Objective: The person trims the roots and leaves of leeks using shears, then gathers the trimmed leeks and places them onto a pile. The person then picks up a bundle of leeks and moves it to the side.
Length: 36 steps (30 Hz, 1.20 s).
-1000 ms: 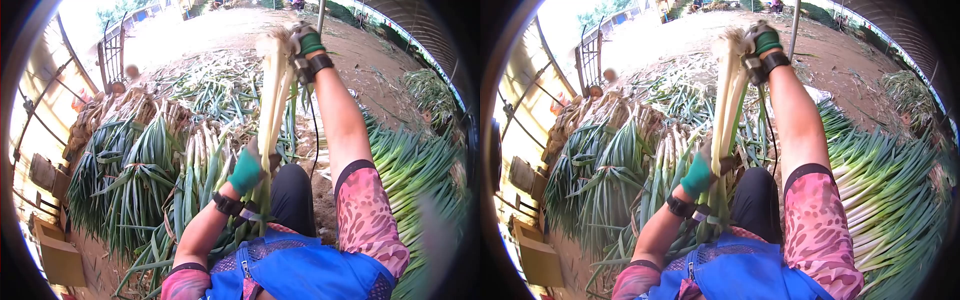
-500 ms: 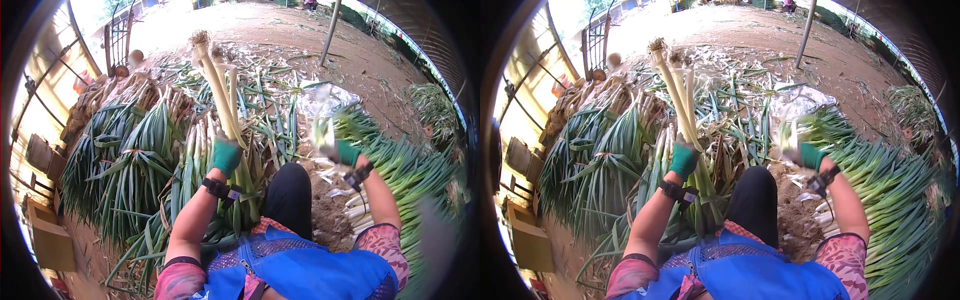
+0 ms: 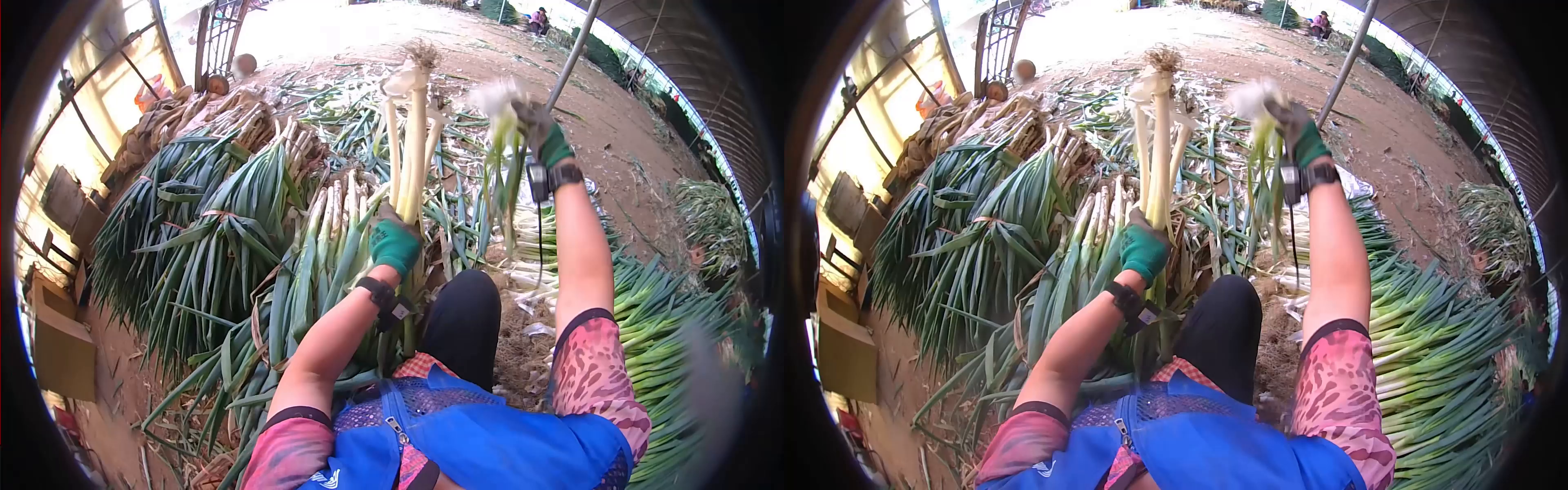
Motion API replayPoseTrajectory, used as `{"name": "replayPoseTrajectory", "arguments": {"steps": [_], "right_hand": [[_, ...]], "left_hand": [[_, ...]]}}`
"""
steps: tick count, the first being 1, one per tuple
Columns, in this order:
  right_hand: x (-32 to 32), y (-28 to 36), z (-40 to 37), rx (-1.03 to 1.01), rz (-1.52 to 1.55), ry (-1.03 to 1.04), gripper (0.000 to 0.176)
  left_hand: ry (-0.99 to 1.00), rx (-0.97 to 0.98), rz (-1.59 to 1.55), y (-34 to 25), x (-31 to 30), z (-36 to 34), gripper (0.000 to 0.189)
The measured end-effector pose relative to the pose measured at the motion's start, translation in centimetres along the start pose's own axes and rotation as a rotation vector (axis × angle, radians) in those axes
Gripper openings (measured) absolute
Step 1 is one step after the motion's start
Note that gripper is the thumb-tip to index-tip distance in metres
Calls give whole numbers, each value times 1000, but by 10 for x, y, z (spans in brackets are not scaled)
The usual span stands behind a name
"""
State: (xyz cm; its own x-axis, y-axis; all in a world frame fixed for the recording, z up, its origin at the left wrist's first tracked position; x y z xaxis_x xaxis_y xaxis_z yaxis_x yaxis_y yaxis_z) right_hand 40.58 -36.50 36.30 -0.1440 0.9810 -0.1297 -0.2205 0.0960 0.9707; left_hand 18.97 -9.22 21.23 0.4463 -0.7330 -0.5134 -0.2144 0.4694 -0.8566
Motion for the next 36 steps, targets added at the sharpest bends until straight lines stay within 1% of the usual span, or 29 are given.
{"name": "replayPoseTrajectory", "arguments": {"steps": [1,4,5,7,9,10,11,13,14,16,17,18,20,21,22,23,25,28,29,31,32,33,34,36], "right_hand": [[19,55,22,-130,-94,54,77],[112,144,10,-496,-608,182,77],[146,167,-22,-767,-925,173,75],[185,149,-50,-800,-1500,85,64],[187,123,-47,-792,-1691,183,44],[182,109,-24,-787,-1784,156,26],[170,107,-8,-721,-1730,74,18],[130,138,-19,-471,-980,-92,12],[116,141,3,-627,-1312,-288,13],[87,149,40,-789,-1246,-389,18],[71,156,49,-776,-851,-283,21],[58,161,55,-741,-457,-178,25],[91,185,15,-568,-659,-5,34],[136,187,-39,-403,-1239,68,40],[162,168,-56,-590,-1712,28,39],[172,146,-74,-659,-1782,26,44],[176,106,-71,-670,-2029,60,43],[182,94,-59,-673,-2085,44,38],[176,92,-49,-566,-2014,130,35],[168,93,-40,-359,-1862,288,30],[157,102,-34,-449,-1706,126,25],[133,89,5,-409,-1439,23,23],[101,105,14,-414,-759,-55,28],[29,86,93,-244,-65,145,29]], "left_hand": [[10,4,26,-1,4,-1,31],[58,-2,95,-5,15,-1,34],[34,19,84,-6,15,-2,33],[-8,59,68,-6,15,-6,30],[-15,109,85,-7,16,-12,30],[-22,138,93,-9,15,-14,30],[-2,130,72,-8,16,-15,30],[39,114,27,-8,19,-18,30],[28,143,44,-10,19,-19,30],[6,192,77,-15,20,-22,31],[-7,215,96,-16,19,-24,31],[15,193,99,-15,19,-25,31],[62,156,101,-20,20,-28,30],[61,146,85,-21,21,-29,30],[59,136,69,-21,22,-29,29],[55,123,56,-21,22,-31,28],[60,144,62,-19,28,-35,28],[40,207,79,-22,30,-44,28],[32,234,85,-26,30,-47,28],[74,219,63,-24,30,-45,29],[82,209,54,-20,29,-44,29],[88,197,42,-17,29,-41,29],[90,210,32,-15,30,-42,29],[90,234,18,-10,31,-43,29]]}}
Point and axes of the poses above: each hand's wrist, its own z-axis towards the middle knuckle, its own x-axis out of the palm, y = z × x, the point moved 8 cm from there along z, towards the middle knuckle, and after that the axes turned 2 degrees about -z, right-handed, at the moved point
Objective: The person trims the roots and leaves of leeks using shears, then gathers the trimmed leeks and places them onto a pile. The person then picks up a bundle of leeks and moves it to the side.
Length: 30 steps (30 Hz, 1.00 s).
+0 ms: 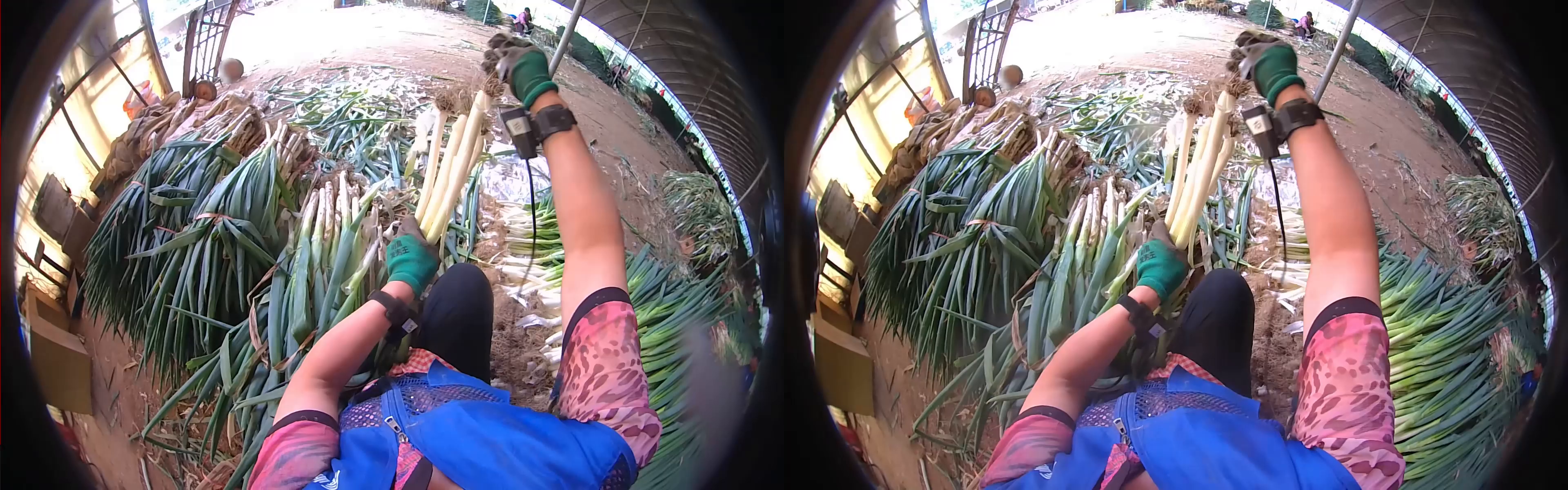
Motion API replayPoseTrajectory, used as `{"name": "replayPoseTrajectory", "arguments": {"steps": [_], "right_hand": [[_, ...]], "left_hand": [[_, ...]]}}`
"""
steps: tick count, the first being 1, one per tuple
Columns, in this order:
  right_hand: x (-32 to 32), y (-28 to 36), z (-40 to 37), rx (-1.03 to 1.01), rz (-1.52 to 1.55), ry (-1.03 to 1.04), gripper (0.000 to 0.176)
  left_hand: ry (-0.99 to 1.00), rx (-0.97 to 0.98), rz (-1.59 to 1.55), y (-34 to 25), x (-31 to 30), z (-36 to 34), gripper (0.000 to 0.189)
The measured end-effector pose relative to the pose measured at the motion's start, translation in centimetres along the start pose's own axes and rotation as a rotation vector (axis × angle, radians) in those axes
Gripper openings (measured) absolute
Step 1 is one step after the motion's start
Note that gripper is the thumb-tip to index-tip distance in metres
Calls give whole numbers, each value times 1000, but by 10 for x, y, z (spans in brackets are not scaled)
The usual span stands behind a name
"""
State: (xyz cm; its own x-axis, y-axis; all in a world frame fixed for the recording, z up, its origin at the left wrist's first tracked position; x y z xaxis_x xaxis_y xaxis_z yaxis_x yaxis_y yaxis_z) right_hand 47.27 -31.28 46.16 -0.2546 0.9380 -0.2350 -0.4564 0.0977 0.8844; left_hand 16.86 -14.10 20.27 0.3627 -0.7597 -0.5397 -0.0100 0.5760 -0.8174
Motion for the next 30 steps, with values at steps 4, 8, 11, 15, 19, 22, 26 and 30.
{"name": "replayPoseTrajectory", "arguments": {"steps": [4,8,11,15,19,22,26,30], "right_hand": [[-46,5,-36,113,396,-266,33],[-24,-18,-87,218,230,-123,41],[69,-7,-154,374,752,297,45],[109,-36,-152,-116,200,618,31],[97,-29,-120,47,232,339,19],[72,-9,-87,-263,-391,18,19],[-9,30,-99,202,429,-633,62],[-41,36,-101,295,203,-453,48]], "left_hand": [[146,-32,-65,-12,0,-3,41],[430,-15,-600,-15,4,-11,58],[630,101,-771,-27,-4,-9,53],[723,-28,-772,-26,-19,-12,48],[621,90,-662,-40,-45,-3,33],[556,215,-606,-48,-63,0,28],[548,181,-666,-20,-72,-2,36],[332,1,-791,-3,-95,8,41]]}}
Point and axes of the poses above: each hand's wrist, its own z-axis towards the middle knuckle, its own x-axis out of the palm, y = z × x, the point moved 8 cm from there along z, towards the middle knuckle, and after that the axes turned 2 degrees about -z, right-handed, at the moved point
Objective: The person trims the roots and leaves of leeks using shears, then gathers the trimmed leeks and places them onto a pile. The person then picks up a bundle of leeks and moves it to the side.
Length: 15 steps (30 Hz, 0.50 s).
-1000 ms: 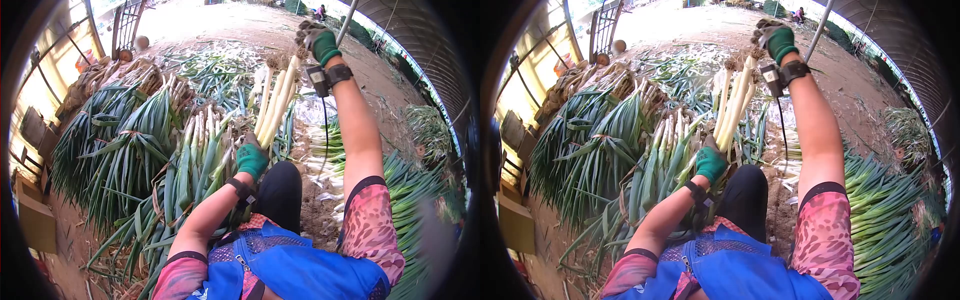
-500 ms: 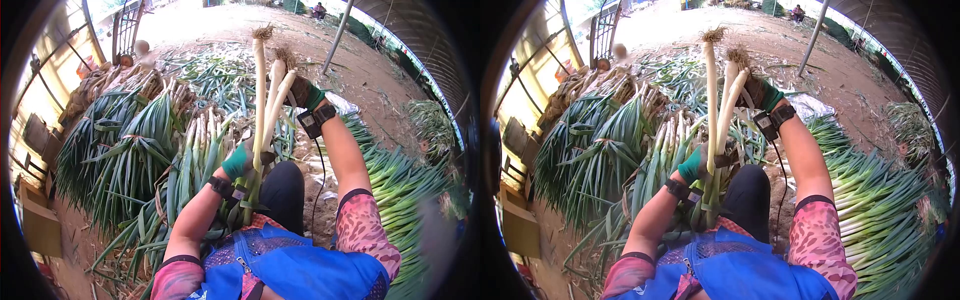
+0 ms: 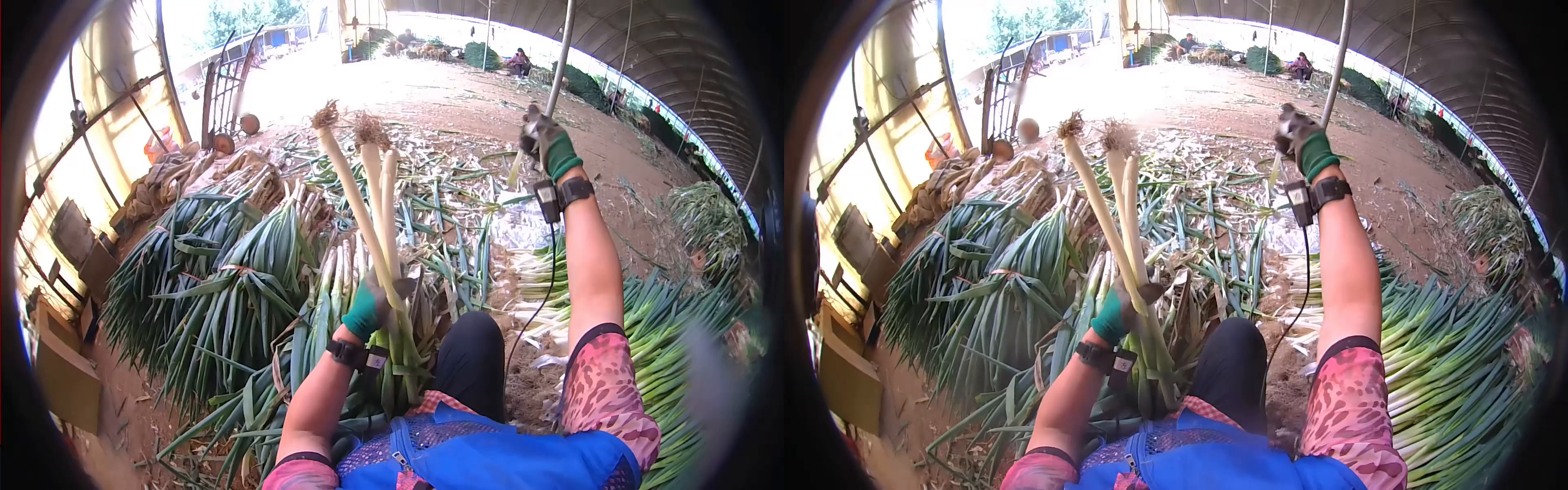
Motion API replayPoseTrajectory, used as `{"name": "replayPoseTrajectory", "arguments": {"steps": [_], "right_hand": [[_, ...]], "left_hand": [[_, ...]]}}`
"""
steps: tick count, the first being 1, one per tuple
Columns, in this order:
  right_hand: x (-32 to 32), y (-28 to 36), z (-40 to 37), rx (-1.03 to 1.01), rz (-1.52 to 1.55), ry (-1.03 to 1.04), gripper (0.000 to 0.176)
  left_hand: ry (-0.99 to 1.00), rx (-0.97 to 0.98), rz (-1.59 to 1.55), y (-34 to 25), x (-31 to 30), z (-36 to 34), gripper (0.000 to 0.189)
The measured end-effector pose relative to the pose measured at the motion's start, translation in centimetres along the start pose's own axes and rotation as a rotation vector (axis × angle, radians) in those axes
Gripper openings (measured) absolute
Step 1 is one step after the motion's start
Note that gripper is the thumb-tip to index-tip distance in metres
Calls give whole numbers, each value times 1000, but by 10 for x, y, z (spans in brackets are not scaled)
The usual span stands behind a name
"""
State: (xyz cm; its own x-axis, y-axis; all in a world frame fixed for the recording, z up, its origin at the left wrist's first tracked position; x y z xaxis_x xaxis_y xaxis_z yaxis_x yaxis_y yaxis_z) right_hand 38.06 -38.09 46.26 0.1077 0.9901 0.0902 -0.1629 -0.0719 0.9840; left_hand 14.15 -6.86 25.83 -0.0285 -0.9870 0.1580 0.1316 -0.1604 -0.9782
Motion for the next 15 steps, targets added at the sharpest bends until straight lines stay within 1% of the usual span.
{"name": "replayPoseTrajectory", "arguments": {"steps": [1,2,3,5,6,7,8,9,10,12,13,14,15], "right_hand": [[21,-6,-36,45,-187,108,40],[52,-21,-49,-74,-192,473,31],[86,-29,-96,-215,-499,665,35],[137,-84,-157,-275,-118,1018,45],[163,-97,-188,-228,-197,1003,44],[180,-109,-207,-178,-273,988,44],[182,-129,-203,-130,-250,926,42],[187,-135,-206,-84,-227,865,40],[185,-133,-208,-135,-181,756,39],[178,-127,-202,-27,-79,691,33],[173,-125,-199,27,-27,656,30],[173,-140,-187,-45,143,714,34],[174,-135,-192,-58,59,758,35]], "left_hand": [[-55,-10,-39,-2,-5,3,42],[-110,-9,-17,-4,-7,7,41],[-120,-17,-10,3,-7,13,41],[-140,-42,7,26,-4,26,40],[-151,17,72,23,3,26,40],[-115,77,90,24,10,27,41],[-127,132,182,25,14,25,42],[-140,190,273,24,15,22,43],[-124,182,190,28,13,21,44],[-83,177,21,29,8,23,45],[-78,137,11,29,5,21,44],[-75,96,0,28,0,19,44],[-74,56,-11,27,-3,16,44]]}}
Point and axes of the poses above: each hand's wrist, its own z-axis towards the middle knuckle, its own x-axis out of the palm, y = z × x, the point moved 8 cm from there along z, towards the middle knuckle, and after that the axes turned 2 degrees about -z, right-handed, at the moved point
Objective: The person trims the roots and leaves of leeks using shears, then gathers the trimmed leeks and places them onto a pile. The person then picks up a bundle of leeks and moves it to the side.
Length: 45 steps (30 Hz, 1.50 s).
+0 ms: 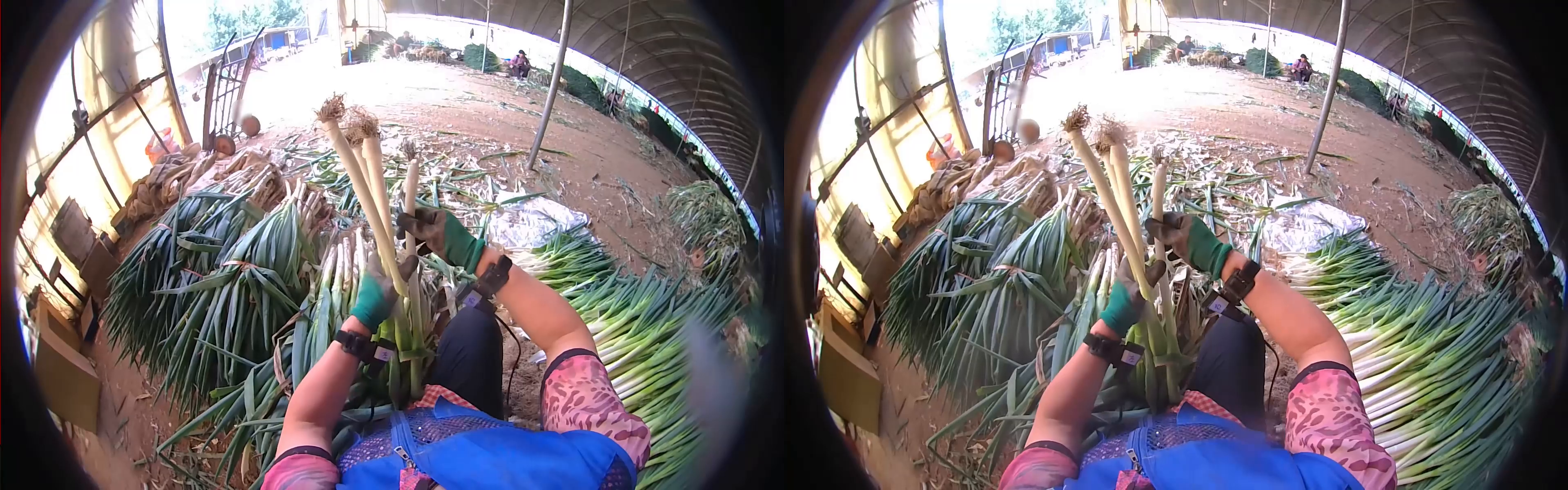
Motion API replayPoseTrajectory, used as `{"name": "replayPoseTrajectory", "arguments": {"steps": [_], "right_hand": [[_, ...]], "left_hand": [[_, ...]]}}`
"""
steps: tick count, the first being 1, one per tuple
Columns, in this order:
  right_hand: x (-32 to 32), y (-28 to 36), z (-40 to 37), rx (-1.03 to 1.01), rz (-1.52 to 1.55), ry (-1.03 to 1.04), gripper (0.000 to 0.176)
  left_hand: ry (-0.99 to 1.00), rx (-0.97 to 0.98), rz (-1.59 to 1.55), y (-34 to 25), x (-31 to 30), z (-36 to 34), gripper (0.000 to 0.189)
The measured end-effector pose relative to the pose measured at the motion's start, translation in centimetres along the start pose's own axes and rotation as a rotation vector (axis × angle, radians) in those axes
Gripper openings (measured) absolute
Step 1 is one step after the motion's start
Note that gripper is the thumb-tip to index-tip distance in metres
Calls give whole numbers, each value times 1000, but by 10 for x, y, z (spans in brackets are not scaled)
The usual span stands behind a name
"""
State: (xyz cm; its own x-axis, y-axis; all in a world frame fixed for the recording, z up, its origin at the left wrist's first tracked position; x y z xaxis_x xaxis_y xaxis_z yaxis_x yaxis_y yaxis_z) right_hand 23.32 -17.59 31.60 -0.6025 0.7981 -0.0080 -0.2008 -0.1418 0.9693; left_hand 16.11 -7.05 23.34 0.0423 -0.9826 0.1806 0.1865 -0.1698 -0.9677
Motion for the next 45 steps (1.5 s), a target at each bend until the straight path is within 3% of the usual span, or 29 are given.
{"name": "replayPoseTrajectory", "arguments": {"steps": [2,4,6,7,8,9,10,14,16,20,21,22,24,26,28,29,32,33,34,36,37,38,40,42,43,44,45], "right_hand": [[10,8,-6,42,-159,91,38],[10,24,-8,64,-176,-24,39],[-3,48,-3,170,-78,-177,39],[-8,65,4,-7,-65,-192,37],[-1,88,-5,87,-167,-149,37],[3,90,-4,11,-212,-50,37],[8,92,-5,-64,-255,49,36],[-11,76,-4,56,-242,-55,32],[-14,81,-3,-38,13,-66,32],[-10,126,-9,-250,-298,-73,36],[-20,112,6,-261,-392,-78,36],[-27,95,16,-291,-322,-98,35],[-7,107,-5,-147,-307,-188,35],[5,101,-17,-194,-396,-176,41],[15,91,-18,-306,-401,-93,36],[9,87,-22,-200,-643,-32,36],[19,154,-70,-695,-1290,-321,51],[34,169,-80,-653,-1580,-145,68],[54,176,-98,-960,-1821,-131,72],[64,136,-98,-1032,-2096,138,66],[59,104,-96,-1080,-2075,183,60],[52,82,-94,-1112,-2255,276,53],[47,95,-109,-1177,-2009,254,33],[36,87,-112,-1121,-2053,389,14],[32,96,-120,-1205,-2029,377,11],[20,95,-122,-1298,-2091,287,11],[9,102,-126,-1241,-2081,287,11]], "left_hand": [[47,177,26,-16,8,-2,47],[74,247,80,-17,16,0,55],[113,190,112,-24,26,-11,57],[135,173,86,-29,33,-16,58],[157,153,61,-29,37,-18,59],[133,131,145,-26,37,-19,46],[163,123,114,-25,39,-20,47],[217,145,34,-29,43,-19,50],[200,140,-8,-43,48,-23,53],[151,151,39,-57,55,-24,61],[140,112,87,-47,52,-19,54],[157,80,83,-44,51,-19,44],[156,36,-7,-35,47,-18,38],[169,54,-72,-32,45,-19,40],[148,47,-152,-22,43,-18,40],[116,4,-111,-18,37,-17,36],[4,-28,8,-3,21,1,35],[23,-17,9,0,22,6,34],[39,-5,11,-2,25,9,34],[194,5,-30,-3,48,7,34],[335,-80,58,-11,67,-4,35],[424,-6,105,-27,90,-18,32],[514,404,306,-38,112,-32,30],[583,106,75,-15,119,-30,30],[657,19,132,-28,130,-37,30],[634,-35,38,-24,137,-37,29],[653,27,91,-28,145,-33,25]]}}
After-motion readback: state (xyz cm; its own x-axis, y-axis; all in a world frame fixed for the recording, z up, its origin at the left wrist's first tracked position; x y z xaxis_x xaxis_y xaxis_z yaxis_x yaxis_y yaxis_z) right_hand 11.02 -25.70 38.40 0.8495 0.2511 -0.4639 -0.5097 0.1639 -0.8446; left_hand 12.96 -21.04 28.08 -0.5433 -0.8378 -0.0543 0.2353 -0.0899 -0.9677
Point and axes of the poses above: each hand's wrist, its own z-axis towards the middle knuckle, its own x-axis out of the palm, y = z × x, the point moved 8 cm from there along z, towards the middle knuckle, and after that the axes turned 2 degrees about -z, right-handed, at the moved point
